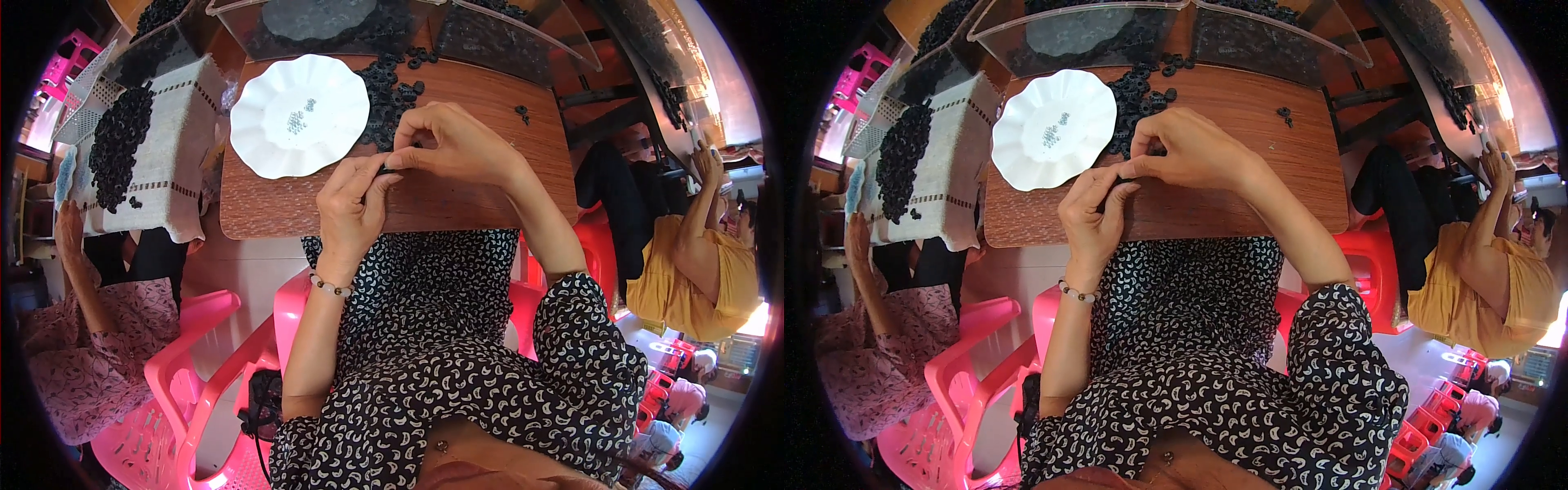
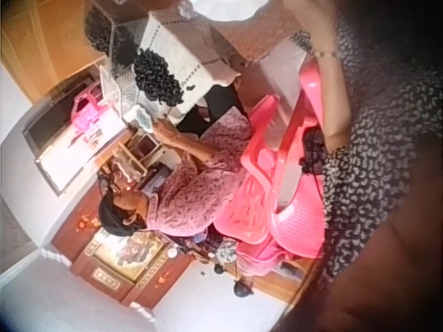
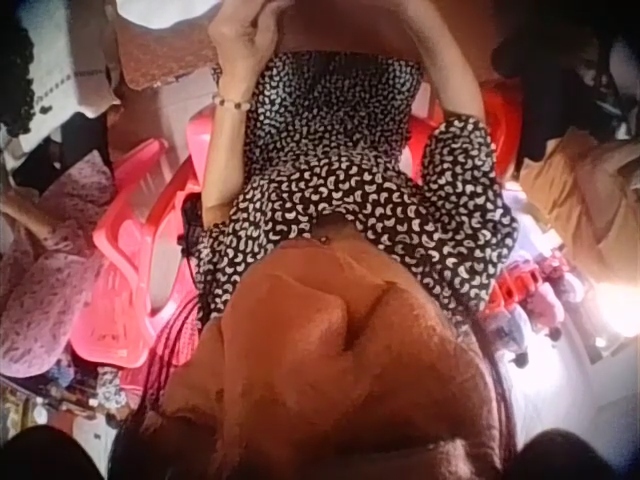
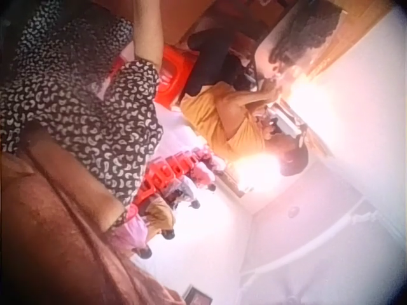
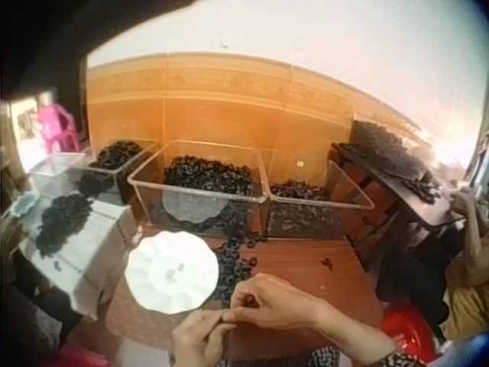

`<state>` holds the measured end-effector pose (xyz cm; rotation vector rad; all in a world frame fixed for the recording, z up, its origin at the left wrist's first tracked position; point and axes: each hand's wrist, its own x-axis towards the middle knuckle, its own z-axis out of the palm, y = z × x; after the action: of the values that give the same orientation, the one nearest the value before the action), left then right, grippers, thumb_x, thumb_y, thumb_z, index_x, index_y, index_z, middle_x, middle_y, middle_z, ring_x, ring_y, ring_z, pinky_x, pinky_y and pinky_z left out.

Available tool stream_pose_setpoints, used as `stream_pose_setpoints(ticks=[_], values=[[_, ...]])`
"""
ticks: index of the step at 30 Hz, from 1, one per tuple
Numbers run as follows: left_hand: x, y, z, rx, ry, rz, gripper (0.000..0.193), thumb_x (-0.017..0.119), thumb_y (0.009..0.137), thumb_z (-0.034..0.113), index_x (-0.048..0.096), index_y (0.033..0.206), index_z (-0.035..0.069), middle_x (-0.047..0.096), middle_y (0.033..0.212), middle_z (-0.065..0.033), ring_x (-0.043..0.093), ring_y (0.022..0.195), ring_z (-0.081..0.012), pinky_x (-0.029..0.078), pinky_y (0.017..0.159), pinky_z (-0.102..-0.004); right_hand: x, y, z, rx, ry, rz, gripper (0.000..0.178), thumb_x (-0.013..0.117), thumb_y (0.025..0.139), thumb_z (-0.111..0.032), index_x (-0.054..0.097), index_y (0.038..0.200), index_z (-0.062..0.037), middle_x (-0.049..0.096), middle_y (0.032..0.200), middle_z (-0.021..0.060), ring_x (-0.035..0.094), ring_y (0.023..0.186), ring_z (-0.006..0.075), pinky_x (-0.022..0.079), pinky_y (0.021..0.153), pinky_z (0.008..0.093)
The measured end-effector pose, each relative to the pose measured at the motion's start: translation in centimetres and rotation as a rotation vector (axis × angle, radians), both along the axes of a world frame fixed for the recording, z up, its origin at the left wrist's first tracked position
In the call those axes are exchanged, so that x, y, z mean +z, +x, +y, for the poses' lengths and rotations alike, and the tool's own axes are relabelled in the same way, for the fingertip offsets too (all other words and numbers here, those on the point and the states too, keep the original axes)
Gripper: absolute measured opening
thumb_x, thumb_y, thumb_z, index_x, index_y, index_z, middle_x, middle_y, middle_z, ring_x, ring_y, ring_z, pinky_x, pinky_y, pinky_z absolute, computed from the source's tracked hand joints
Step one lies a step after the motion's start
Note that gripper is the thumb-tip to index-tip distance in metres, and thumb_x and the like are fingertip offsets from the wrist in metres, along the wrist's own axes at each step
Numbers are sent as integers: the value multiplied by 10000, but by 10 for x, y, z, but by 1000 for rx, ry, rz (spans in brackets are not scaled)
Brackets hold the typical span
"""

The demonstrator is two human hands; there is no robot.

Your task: The person picks up a black plastic component and a small metal pin, inserts the pin into the component, and places the assembled piece on the table, repeating the process by retrieving more parts from a container and a white plate.

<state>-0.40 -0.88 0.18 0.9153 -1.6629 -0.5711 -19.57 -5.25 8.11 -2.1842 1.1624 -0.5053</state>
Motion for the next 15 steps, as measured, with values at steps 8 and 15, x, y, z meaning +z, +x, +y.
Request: stream_pose_setpoints(ticks=[8,15], values=[[-2,0,-1,-10,-11,33,263,767,846,-5,747,1105,36,716,930,-119,695,788,-247,543,682,-324,-3,-2,3,-69,153,-116,202,773,921,-200,691,926,-15,711,815,25,636,762,69,502,683,263],[-2,0,1,54,25,28,254,807,830,30,754,1077,10,717,908,-137,678,745,-224,531,668,-305,-15,-43,-30,-317,123,-175,237,686,995,-241,709,961,-8,715,838,21,658,791,73,512,703,249]])
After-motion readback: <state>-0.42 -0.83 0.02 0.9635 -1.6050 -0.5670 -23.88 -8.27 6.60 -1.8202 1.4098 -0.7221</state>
